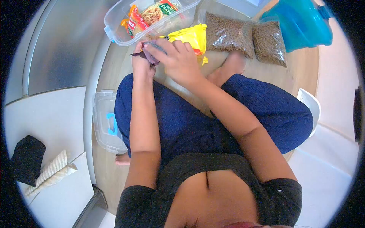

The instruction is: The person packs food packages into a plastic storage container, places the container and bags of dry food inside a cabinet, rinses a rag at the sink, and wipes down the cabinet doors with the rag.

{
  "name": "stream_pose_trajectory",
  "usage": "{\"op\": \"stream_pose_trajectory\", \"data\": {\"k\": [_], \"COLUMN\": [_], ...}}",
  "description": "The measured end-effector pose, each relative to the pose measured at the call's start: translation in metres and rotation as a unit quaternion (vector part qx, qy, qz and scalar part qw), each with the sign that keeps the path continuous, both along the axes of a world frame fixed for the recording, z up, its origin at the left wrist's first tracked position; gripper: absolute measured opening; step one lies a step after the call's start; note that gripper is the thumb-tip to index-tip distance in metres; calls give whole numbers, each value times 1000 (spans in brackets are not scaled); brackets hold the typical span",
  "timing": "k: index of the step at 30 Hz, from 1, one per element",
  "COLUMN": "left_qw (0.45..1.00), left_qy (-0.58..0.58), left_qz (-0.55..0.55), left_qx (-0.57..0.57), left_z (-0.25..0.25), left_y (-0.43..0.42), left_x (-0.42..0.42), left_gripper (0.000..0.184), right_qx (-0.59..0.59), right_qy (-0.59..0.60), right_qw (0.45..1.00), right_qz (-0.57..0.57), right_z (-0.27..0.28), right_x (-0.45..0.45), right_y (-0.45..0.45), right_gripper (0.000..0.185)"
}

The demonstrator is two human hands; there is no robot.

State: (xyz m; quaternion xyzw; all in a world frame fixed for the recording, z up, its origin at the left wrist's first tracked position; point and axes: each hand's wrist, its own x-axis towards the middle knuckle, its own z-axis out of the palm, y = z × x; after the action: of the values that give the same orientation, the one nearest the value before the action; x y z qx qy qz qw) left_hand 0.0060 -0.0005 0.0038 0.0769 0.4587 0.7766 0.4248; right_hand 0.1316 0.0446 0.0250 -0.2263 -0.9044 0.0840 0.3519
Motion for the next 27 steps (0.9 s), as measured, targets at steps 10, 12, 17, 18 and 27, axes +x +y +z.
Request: {"op": "stream_pose_trajectory", "data": {"k": [10, 12, 17, 18, 27], "left_qw": [995, 996, 998, 997, 997], "left_qy": [83, 72, 52, 60, 49], "left_qz": [-14, -3, -3, -30, -24], "left_qx": [-55, -59, -33, -47, -56], "left_z": [-8, -5, 1, -1, -6], "left_y": [7, 10, 13, 11, 7], "left_x": [0, 6, 6, 2, 1], "left_gripper": [8, 8, 7, 7, 6], "right_qx": [56, -13, 9, 16, -105], "right_qy": [18, 168, 72, 35, 96], "right_qw": [968, 931, 997, 999, 949], "right_qz": [-242, -323, -14, 7, -282], "right_z": [-21, -16, 2, -7, -38], "right_x": [69, 71, 21, 11, 66], "right_y": [87, 98, 29, 14, 112], "right_gripper": [28, 29, 27, 26, 28]}}
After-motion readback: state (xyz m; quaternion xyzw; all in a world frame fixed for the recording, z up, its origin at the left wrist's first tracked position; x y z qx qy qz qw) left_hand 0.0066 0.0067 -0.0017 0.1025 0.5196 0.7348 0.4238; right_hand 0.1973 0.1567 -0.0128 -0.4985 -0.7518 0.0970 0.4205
